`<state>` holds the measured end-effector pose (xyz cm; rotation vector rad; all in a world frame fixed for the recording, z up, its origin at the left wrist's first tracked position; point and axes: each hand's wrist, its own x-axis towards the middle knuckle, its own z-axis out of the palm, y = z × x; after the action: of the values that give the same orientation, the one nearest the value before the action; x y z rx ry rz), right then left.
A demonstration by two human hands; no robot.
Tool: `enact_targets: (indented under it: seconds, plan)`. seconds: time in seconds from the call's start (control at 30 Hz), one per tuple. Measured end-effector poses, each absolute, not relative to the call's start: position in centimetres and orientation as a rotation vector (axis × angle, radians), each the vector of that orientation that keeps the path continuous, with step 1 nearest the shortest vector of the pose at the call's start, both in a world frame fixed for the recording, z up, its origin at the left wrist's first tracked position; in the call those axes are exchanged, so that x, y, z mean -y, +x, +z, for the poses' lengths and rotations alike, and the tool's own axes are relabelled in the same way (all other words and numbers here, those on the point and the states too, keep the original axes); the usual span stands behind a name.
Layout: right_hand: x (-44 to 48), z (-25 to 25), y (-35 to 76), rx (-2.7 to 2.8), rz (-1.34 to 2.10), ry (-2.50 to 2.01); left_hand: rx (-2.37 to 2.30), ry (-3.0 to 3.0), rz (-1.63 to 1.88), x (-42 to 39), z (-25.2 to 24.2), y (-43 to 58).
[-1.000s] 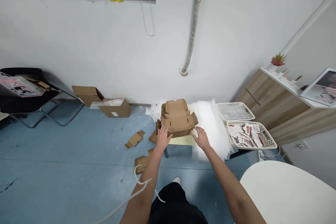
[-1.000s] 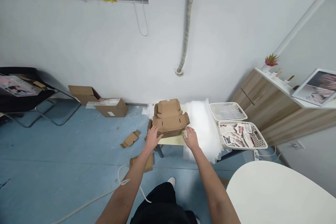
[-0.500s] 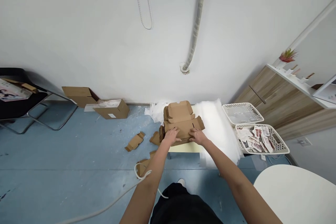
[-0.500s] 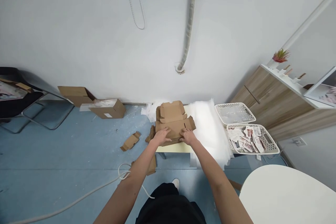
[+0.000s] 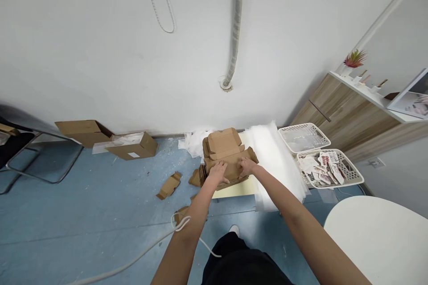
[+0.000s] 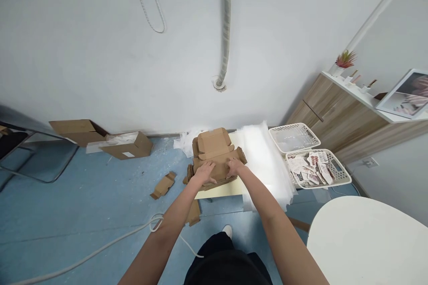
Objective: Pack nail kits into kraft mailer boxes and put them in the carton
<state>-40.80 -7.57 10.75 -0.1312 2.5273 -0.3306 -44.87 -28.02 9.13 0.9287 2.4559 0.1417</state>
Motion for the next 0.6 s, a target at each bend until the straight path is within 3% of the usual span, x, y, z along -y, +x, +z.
enact_targets:
  seconds: [0.6]
  plan:
    - [9.3, 11.2, -40.7, -2.681, -0.179, -0.146, -2.681, 0.967, 0.189, 28.1, 8.6, -41.8]
